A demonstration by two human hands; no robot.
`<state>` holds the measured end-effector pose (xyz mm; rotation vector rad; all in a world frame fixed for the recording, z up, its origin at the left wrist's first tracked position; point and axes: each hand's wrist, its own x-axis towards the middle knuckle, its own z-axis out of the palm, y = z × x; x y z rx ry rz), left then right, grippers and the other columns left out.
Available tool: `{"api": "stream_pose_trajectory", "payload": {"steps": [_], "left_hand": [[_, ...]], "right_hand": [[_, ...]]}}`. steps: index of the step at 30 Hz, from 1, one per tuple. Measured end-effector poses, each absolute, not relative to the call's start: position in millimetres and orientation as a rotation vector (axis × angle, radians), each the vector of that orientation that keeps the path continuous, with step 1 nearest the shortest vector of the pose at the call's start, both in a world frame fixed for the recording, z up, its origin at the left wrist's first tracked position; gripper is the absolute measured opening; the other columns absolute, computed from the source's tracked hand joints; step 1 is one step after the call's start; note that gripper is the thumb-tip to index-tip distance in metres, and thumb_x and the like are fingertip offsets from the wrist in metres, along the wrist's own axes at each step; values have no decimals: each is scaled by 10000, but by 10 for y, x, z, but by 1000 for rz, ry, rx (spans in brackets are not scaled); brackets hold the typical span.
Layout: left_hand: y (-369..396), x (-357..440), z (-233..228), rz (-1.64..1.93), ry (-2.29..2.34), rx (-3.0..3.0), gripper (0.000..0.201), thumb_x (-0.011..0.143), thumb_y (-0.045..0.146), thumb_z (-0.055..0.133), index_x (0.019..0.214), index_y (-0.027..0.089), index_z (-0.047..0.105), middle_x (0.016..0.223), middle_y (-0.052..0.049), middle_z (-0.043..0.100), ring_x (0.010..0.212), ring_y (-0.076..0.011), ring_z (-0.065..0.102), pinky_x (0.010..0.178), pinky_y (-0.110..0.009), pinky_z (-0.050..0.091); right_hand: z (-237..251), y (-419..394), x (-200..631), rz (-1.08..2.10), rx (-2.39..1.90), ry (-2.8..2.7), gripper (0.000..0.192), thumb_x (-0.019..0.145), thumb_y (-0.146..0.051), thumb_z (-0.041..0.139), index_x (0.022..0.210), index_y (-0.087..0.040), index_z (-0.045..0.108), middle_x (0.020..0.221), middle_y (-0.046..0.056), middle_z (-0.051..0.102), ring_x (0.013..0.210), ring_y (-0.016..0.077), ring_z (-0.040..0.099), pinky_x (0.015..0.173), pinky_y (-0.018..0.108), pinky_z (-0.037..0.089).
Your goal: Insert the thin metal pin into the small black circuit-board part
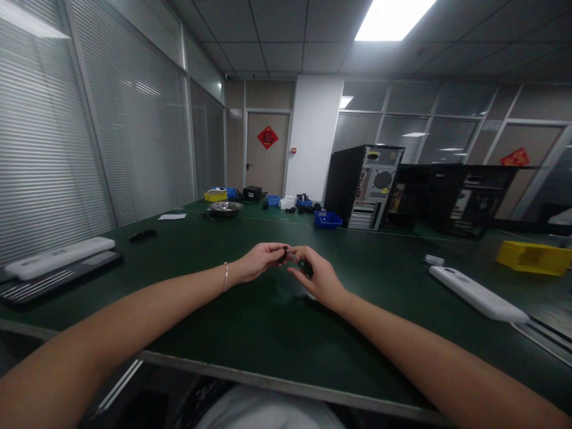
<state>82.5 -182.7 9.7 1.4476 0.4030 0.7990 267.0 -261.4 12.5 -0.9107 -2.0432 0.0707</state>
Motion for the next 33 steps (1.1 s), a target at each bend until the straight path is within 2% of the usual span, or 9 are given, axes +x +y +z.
{"api": "stream_pose_trajectory", "payload": {"steps": [5,9,16,22,27,33], "left_hand": [[-1289,450,137,1309,708,1289,212,794,192,605,961,84,676,820,-100,645,707,-139,566,670,-266,444],[-887,-32,153,1562,854,1147,167,815,140,515,868,81,661,723,-68,617,616,-106,538,581,-217,419],[-535,-592,194,1863,1050,924,137,772,104,476,721,105,603,596,-12,551,512,-87,491,488,-183,370],[-498,-666,210,1840,1046,927,194,824,81,429,736,99,601,632,-20,559,529,-77,498,492,-167,380],[-683,-372,141,1597,948,1086,193,870,106,449,904,100,639,721,-50,605,573,-86,530,529,-186,438],[-996,120,64,1226,808,1246,267,820,-9,493,1013,101,641,928,-113,647,792,-146,623,747,-286,520]], "right_hand": [[133,-2606,2720,83,-886,-2034,153,806,-195,583,907,-221,471,1080,80,600,983,210,580,822,333,451],[105,-2607,2752,89,-888,-2076,156,810,-185,580,918,-221,473,1060,74,599,966,208,580,815,333,455],[75,-2600,2775,87,-910,-2116,165,812,-180,588,932,-220,482,1024,60,598,915,202,582,791,327,465],[71,-2596,2788,76,-927,-2118,166,807,-180,589,940,-214,495,1000,57,601,876,192,580,770,314,464],[80,-2589,2784,82,-973,-2103,157,806,-196,594,937,-215,508,964,48,607,844,189,577,757,311,461],[80,-2563,2792,101,-1009,-2064,145,813,-197,581,949,-207,531,935,45,605,823,186,569,747,308,452]]}}
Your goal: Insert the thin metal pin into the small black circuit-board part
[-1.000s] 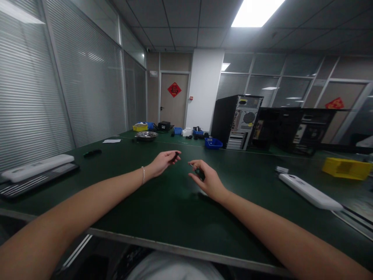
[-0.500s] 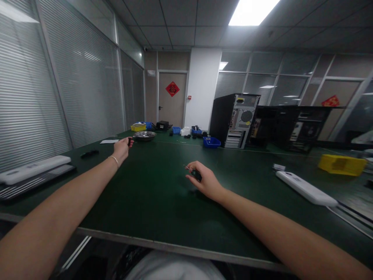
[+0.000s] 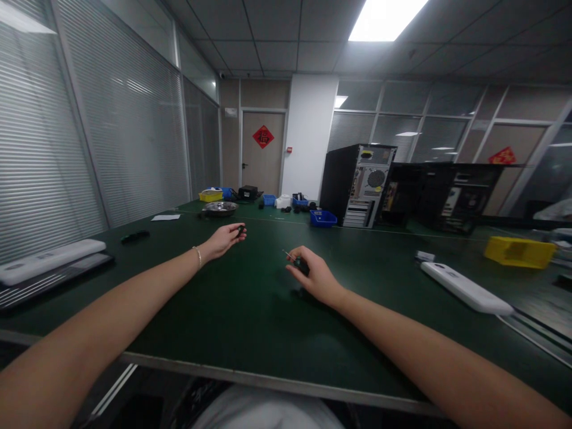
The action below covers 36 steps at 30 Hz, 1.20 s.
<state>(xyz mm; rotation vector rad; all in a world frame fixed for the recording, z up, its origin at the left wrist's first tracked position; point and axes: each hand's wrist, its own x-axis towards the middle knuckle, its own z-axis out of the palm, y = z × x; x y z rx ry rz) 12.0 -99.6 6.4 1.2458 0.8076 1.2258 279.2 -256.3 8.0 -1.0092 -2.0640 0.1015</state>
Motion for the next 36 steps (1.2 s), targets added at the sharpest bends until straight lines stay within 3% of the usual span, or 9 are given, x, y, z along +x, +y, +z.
{"api": "stream_pose_trajectory", "payload": {"steps": [4,10,15,19,23,28,36], "left_hand": [[-1094,199,75,1118,764,1310,275,814,-8,504,1018,104,649,994,-130,647,884,-181,625,827,-328,508],[-1075,187,120,1156,777,1370,287,814,-18,473,1006,106,647,940,-109,658,853,-152,612,796,-290,489],[-1322,370,111,964,654,1475,275,826,123,553,1097,148,593,981,-114,648,814,-161,608,739,-301,480],[-1620,602,113,821,535,1481,249,817,161,577,1064,139,598,1024,-125,628,780,-145,592,747,-302,461],[-1844,746,162,791,509,1470,231,809,156,579,1027,110,637,1015,-120,619,815,-153,577,805,-318,439],[-1935,785,190,807,482,1619,349,712,159,692,1056,135,636,1056,-99,622,905,-176,566,843,-329,428],[-1900,799,181,898,527,1733,330,781,263,636,1075,115,613,790,-62,634,733,-153,577,743,-319,456]], "right_hand": [[79,-2557,2793,106,-1015,-2062,139,816,-197,579,948,-205,535,922,43,604,819,186,564,741,305,448],[69,-2554,2805,103,-1012,-2067,134,821,-201,578,948,-200,535,915,39,598,807,179,557,725,293,442],[64,-2544,2810,102,-1063,-2055,142,826,-229,576,960,-199,539,887,32,591,759,170,547,688,283,437],[48,-2517,2801,102,-1149,-2062,118,842,-260,554,946,-203,554,868,24,597,748,170,552,657,276,441],[44,-2495,2800,112,-1112,-2085,170,855,-220,525,1020,-218,567,956,34,631,869,187,584,755,306,459],[60,-2492,2815,115,-1111,-2084,267,859,-218,524,1122,-235,568,1043,45,648,944,201,600,817,339,467],[36,-2468,2824,34,-1077,-2046,255,848,-231,550,1095,-232,614,1003,55,669,909,209,617,811,356,480]]}}
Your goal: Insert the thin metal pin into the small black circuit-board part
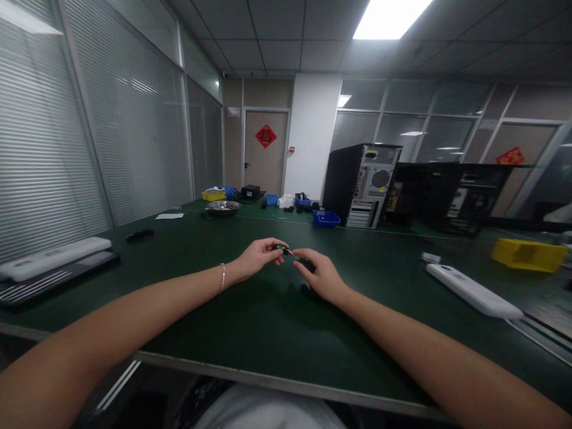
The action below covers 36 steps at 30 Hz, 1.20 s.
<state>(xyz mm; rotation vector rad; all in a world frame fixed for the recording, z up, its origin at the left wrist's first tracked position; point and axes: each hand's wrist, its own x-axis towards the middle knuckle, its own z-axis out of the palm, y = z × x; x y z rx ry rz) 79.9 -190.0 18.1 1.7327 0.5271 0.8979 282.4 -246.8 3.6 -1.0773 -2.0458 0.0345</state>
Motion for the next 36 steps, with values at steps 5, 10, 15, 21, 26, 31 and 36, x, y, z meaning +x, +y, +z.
{"api": "stream_pose_trajectory", "payload": {"steps": [5,10,15,21,26,31,36], "left_hand": [[-1907,785,182,898,514,1809,310,786,283,624,1057,131,623,845,-67,639,756,-161,581,749,-319,462],[-1943,749,221,928,554,2063,262,802,275,597,1028,156,654,973,-84,635,857,-193,581,786,-315,451],[-2013,727,283,986,622,2249,229,792,259,607,991,175,682,978,-84,647,916,-215,580,830,-318,434],[-2034,720,291,976,619,2230,254,782,236,616,1022,182,679,996,-76,669,925,-221,594,854,-332,437],[-2015,728,270,949,592,2141,238,781,206,611,1002,153,679,947,-75,681,847,-197,615,818,-321,463],[-1977,757,206,939,591,2029,251,756,178,632,996,116,673,896,-74,687,769,-175,622,781,-319,483],[-1940,764,167,945,560,1951,260,746,187,647,996,123,677,902,-72,690,779,-173,627,796,-330,490]], "right_hand": [[48,-2485,2822,28,-1084,-2056,250,847,-225,552,1087,-242,621,996,51,668,901,209,617,804,355,482],[57,-2493,2827,23,-1112,-2084,251,845,-223,558,1085,-247,625,963,45,664,865,203,614,769,338,486],[56,-2499,2830,17,-1135,-2099,249,848,-234,557,1086,-247,628,943,43,659,847,200,609,744,326,483],[62,-2513,2837,33,-1122,-2106,259,850,-235,559,1100,-242,625,954,43,665,849,198,613,760,326,479],[58,-2516,2826,36,-1116,-2102,257,855,-246,558,1102,-236,628,953,49,665,845,196,612,756,315,474],[47,-2510,2815,40,-1138,-2105,252,860,-261,563,1098,-229,639,916,52,659,812,187,606,730,291,468],[51,-2511,2816,55,-1113,-2086,252,860,-272,569,1098,-235,644,895,50,652,788,184,602,708,289,461]]}}
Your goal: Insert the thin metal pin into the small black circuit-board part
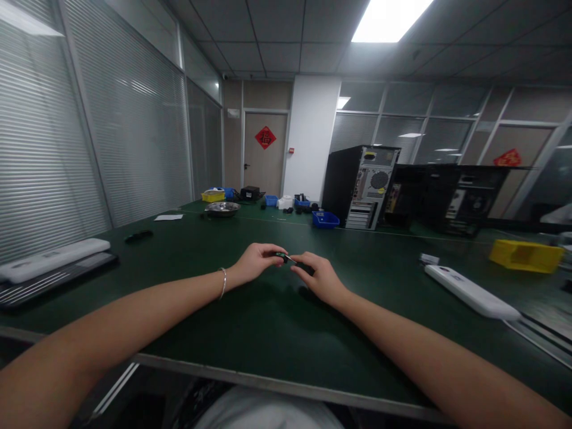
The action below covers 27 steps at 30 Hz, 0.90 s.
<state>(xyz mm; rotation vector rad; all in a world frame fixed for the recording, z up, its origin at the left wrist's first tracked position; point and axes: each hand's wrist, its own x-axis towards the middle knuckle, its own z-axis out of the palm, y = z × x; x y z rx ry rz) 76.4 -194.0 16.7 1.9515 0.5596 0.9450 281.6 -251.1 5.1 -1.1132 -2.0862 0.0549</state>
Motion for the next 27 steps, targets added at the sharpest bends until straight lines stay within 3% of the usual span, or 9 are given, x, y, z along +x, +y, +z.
{"api": "stream_pose_trajectory", "payload": {"steps": [27], "left_hand": [[-1917,761,165,918,524,1919,268,745,199,658,1002,126,676,966,-84,684,807,-172,625,812,-333,487]], "right_hand": [[70,-2514,2826,121,-1043,-2096,255,849,-260,595,1095,-241,659,927,55,651,836,193,611,755,304,475]]}}
